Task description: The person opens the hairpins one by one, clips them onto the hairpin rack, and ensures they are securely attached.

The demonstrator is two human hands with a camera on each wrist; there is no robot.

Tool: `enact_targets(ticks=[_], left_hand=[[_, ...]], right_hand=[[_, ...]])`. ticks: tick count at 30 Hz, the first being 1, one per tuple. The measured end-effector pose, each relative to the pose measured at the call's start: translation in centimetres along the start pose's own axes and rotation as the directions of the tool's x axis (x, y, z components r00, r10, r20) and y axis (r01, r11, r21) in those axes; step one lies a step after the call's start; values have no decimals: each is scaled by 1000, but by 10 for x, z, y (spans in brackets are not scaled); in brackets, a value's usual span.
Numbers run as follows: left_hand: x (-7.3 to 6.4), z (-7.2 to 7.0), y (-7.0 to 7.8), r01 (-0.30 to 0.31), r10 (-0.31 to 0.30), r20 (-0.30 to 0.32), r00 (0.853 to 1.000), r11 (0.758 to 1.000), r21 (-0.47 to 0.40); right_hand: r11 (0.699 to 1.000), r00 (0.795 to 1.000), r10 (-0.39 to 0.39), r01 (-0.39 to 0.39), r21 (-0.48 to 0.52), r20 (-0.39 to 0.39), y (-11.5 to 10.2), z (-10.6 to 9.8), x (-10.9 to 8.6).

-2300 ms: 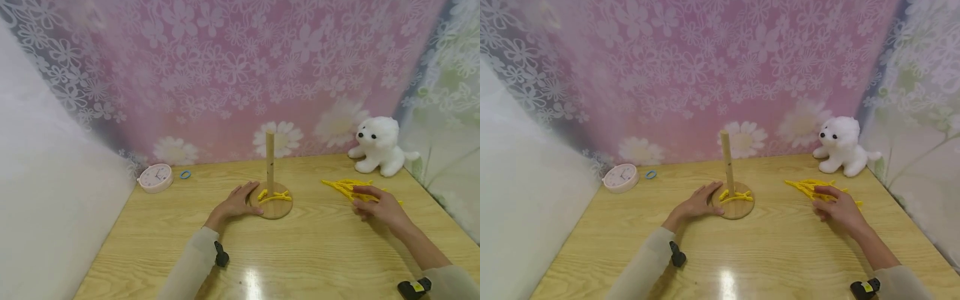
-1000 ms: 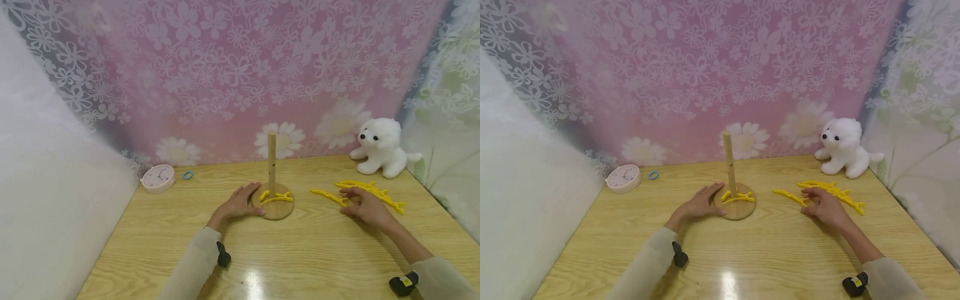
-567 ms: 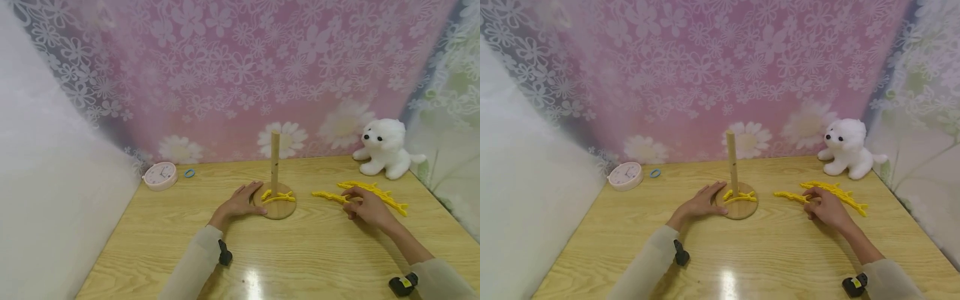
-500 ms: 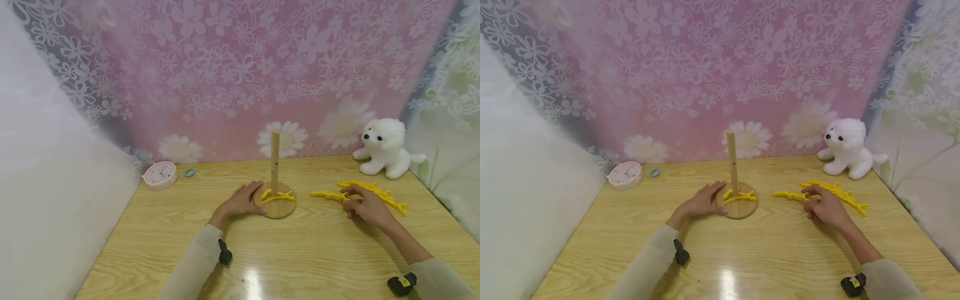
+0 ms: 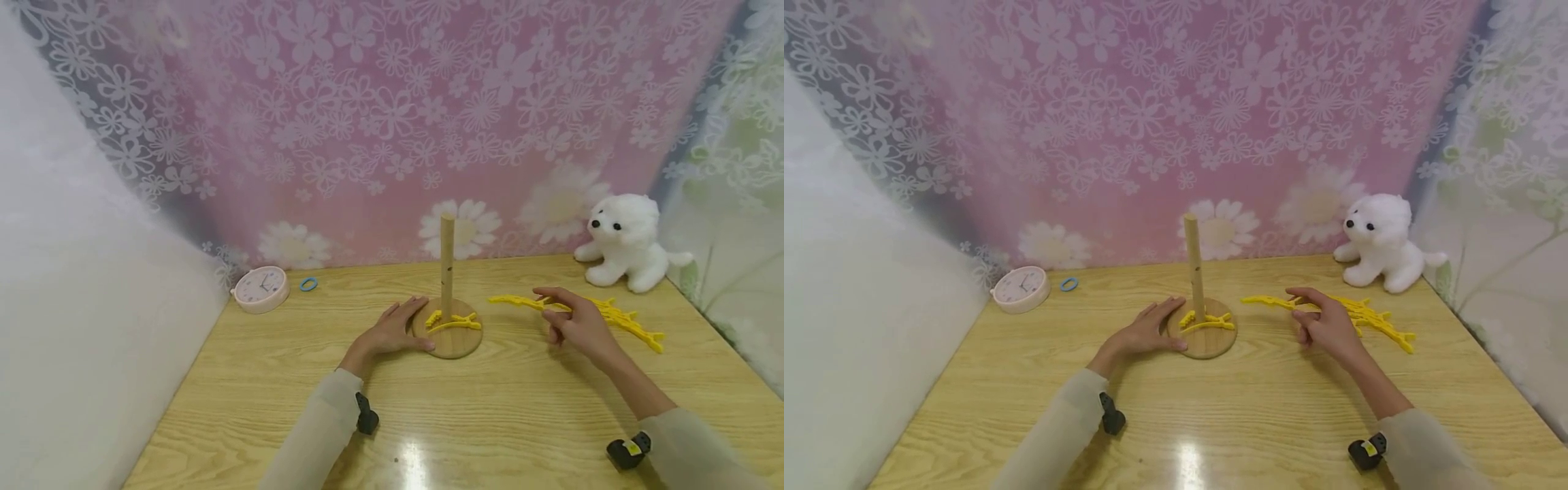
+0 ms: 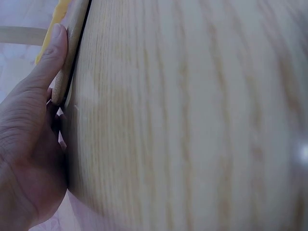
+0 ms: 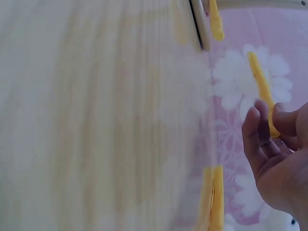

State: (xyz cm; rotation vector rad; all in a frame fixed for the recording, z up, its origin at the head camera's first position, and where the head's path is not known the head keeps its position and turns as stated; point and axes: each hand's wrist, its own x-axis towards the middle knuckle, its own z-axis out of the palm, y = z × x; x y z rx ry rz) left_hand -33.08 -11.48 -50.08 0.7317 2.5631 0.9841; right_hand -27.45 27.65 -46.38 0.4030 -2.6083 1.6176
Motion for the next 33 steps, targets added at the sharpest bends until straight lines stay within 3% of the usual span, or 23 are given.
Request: enact_targets(ticks=[5,10,16,25,33], left_hand=[[1,-1,-1,2,-2,3,1000,1000,5],[0,-2,2,-13,13,-3,1000,1000,4],[1,0,3,-21,21,-5,1000,1000,0],[1,-1,0,-22,22,-8,1000,1000,10],[-2,2,0,21,-21,-16,1000,1000,-2]], right_hand=[[1000,1000,3,-3,17,4,-9,15,12],[999,1000,20,-19,-34,24,-13,33,21],[998,1000,19,-19,-66,-6,-13,47,27],[978,988,-103,79,-192,-116,-16,68,40],[981,992,-97,82,-176,-80,-19,92,52]])
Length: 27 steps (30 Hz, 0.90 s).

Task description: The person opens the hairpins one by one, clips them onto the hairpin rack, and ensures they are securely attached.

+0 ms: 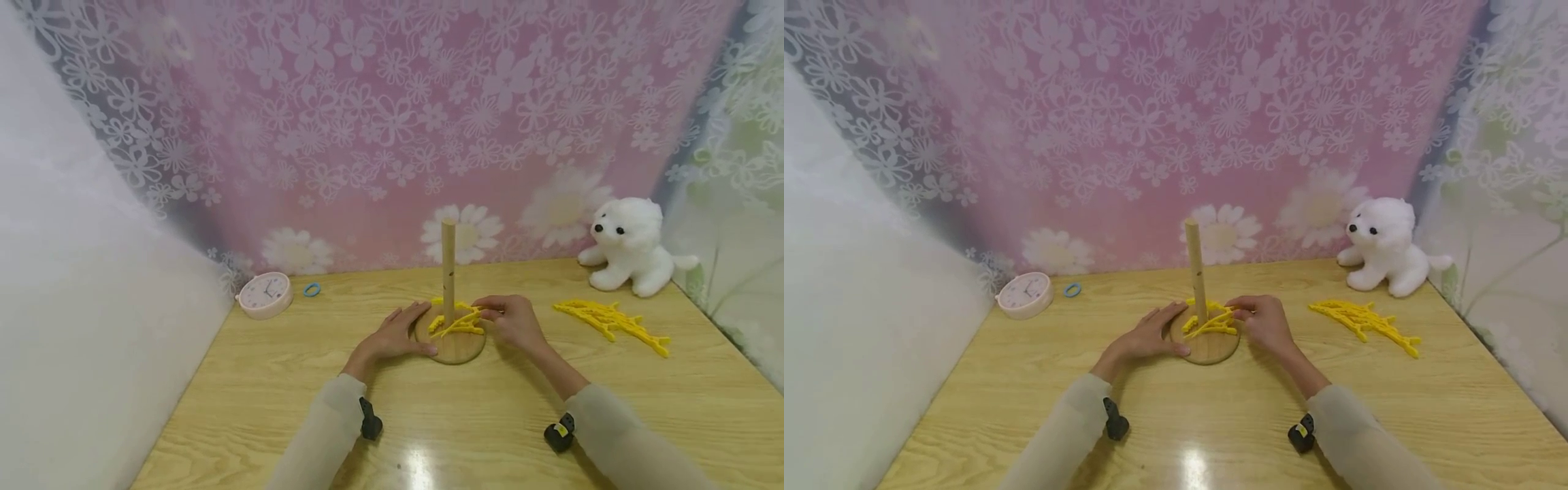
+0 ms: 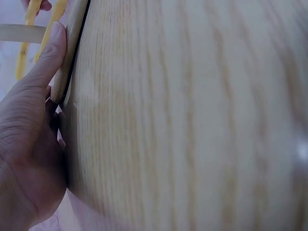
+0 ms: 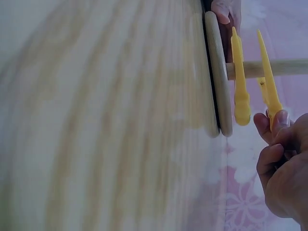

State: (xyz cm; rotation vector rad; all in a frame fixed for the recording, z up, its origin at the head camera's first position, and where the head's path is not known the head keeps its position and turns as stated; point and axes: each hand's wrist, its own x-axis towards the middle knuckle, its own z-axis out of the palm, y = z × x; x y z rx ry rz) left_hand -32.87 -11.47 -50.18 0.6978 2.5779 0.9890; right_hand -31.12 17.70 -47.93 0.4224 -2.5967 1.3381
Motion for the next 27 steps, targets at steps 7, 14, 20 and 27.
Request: enact_targets(ticks=[7,14,20,27], left_hand=[[-1,2,3,9,-9,-6,1000,1000,-3],[2,2,-5,-5,5,-12,1000,1000,-6],[-1,-1,-2,-15,15,6,1000,1000,-2],[1,1,-1,-29,29,-3,1000,1000,11]], right_hand=[[1000,1000,-12,13,-6,28,-3,7,0],[999,996,-41,39,22,84,0,10,3],[1000,994,-15,14,15,105,-1,9,3],[1000,993,3,-3,0,120,-2,7,2]])
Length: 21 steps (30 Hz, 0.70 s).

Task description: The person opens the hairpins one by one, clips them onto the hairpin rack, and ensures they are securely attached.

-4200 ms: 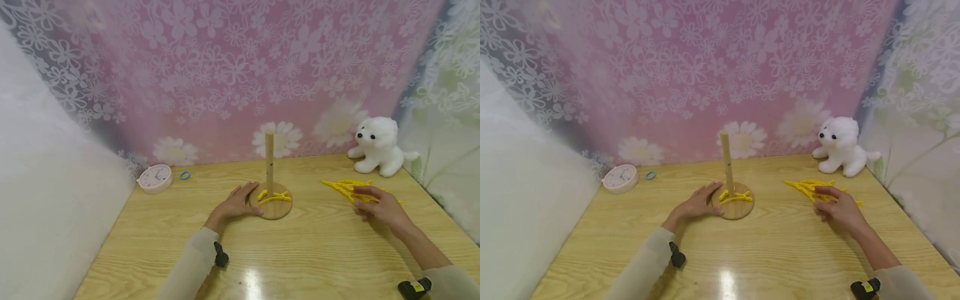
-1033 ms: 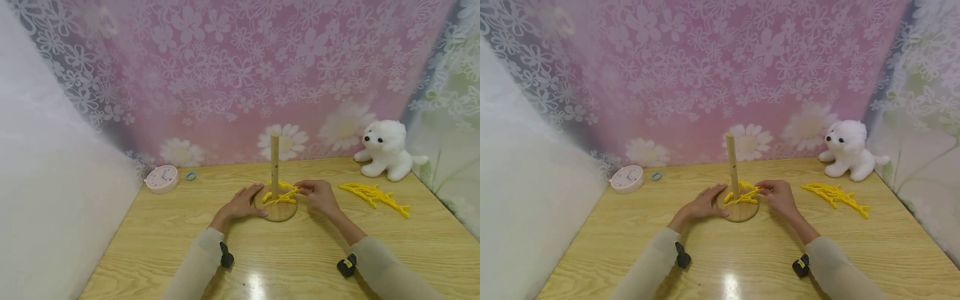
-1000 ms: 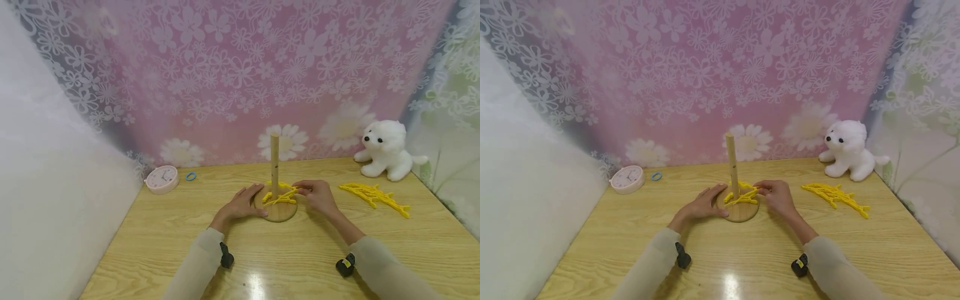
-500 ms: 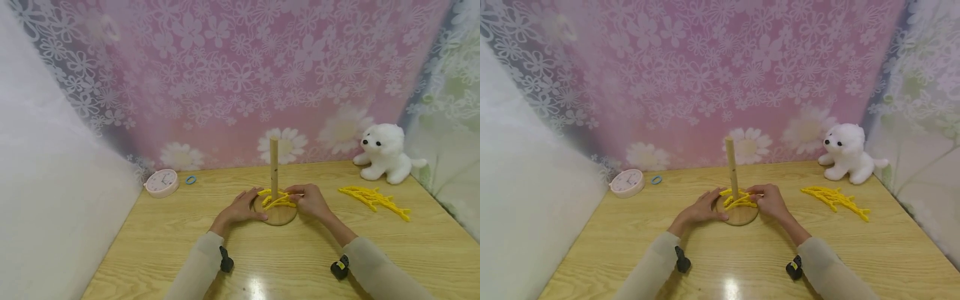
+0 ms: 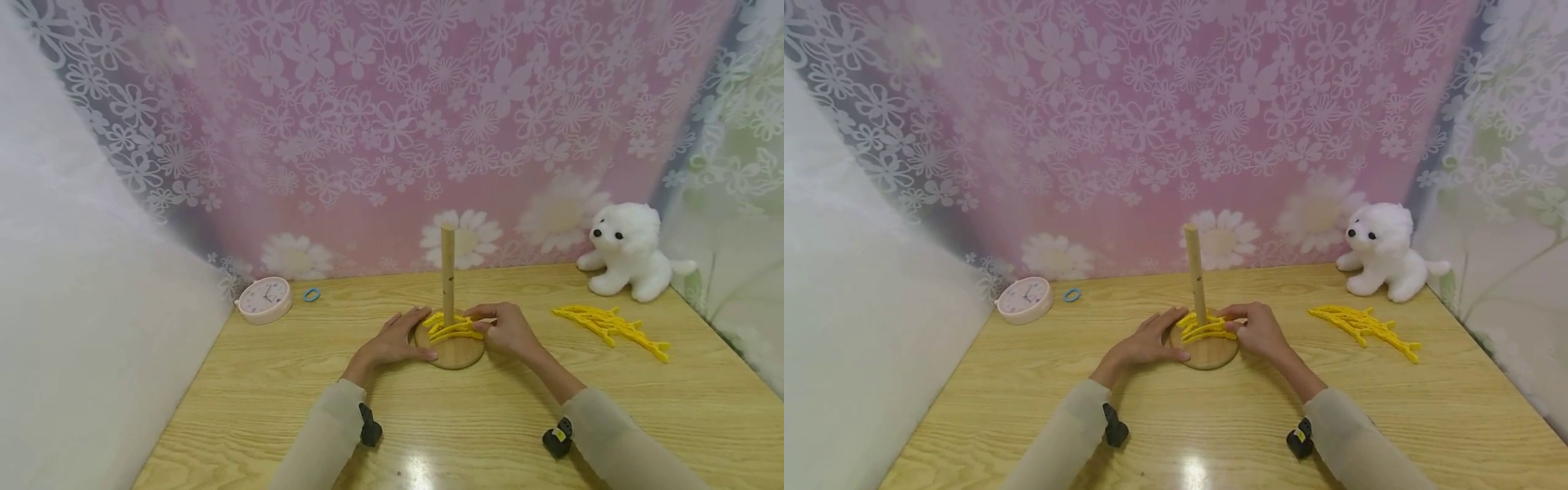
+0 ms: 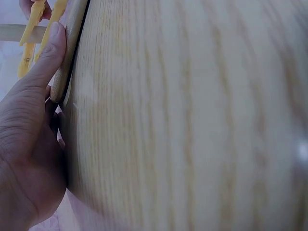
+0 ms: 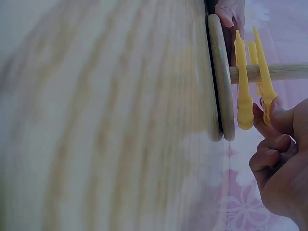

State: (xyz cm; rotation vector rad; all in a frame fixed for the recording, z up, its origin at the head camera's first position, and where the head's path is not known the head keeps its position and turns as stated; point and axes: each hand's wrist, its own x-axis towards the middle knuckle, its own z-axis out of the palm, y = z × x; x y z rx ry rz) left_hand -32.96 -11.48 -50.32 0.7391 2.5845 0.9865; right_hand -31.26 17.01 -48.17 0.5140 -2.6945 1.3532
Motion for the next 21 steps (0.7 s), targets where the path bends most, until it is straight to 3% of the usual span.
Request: enact_targets(ticks=[13,21], left_hand=[[-1,0,1,-4,4,0,1000,1000,13],[0,0,1,6,-6,-1,1000,1000,8]], right_hand=[[999,992,3,-7,33,125,3,-9,-4],[987,974,0,-36,154,226,4,-14,-6]])
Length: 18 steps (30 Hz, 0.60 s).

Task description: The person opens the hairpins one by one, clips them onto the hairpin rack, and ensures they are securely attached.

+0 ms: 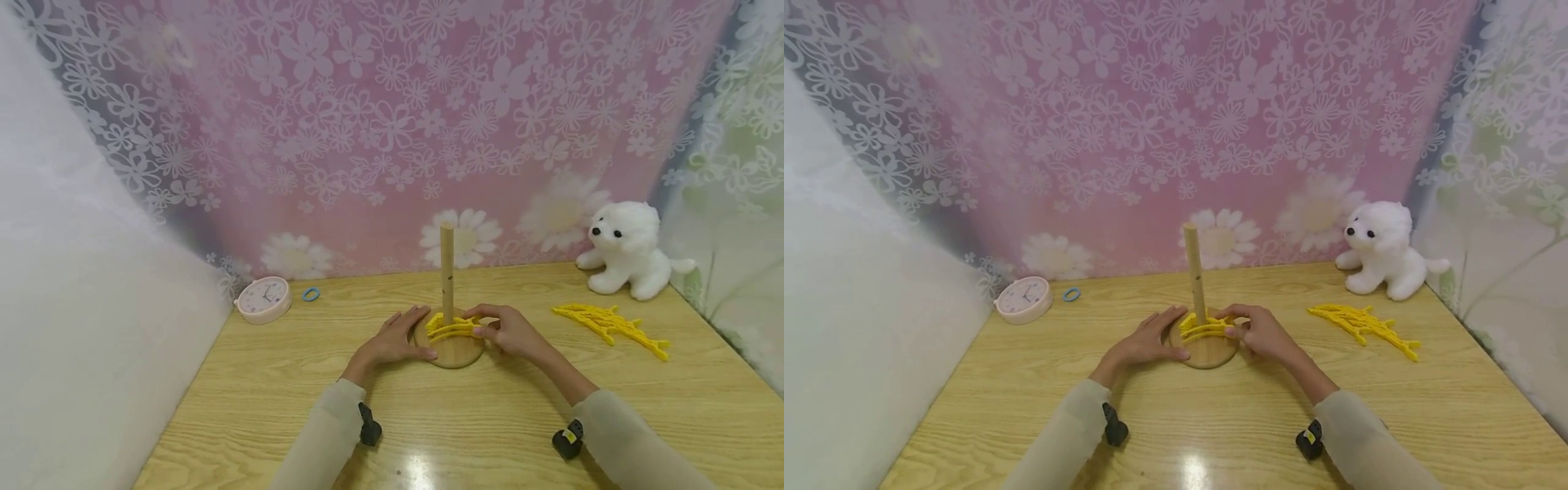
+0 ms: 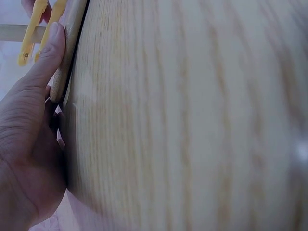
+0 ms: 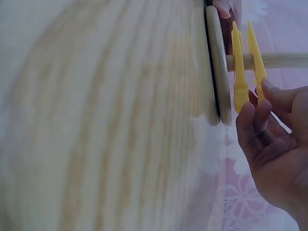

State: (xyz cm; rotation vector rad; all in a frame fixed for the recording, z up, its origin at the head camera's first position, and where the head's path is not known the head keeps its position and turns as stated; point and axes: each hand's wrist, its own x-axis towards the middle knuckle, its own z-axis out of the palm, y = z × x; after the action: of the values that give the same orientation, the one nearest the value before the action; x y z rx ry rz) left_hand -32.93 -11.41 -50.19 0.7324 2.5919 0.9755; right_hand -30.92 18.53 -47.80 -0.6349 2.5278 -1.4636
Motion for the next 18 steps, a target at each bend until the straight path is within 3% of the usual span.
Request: enact_targets(ticks=[7,18], left_hand=[[0,1,-1,4,-4,3,1000,1000,7],[3,2,-5,7,-7,-2,1000,1000,22]], right_hand=[[999,1000,13,-13,32,8,2,-5,-5],[997,1000,29,-28,75,-7,12,-38,-36]])
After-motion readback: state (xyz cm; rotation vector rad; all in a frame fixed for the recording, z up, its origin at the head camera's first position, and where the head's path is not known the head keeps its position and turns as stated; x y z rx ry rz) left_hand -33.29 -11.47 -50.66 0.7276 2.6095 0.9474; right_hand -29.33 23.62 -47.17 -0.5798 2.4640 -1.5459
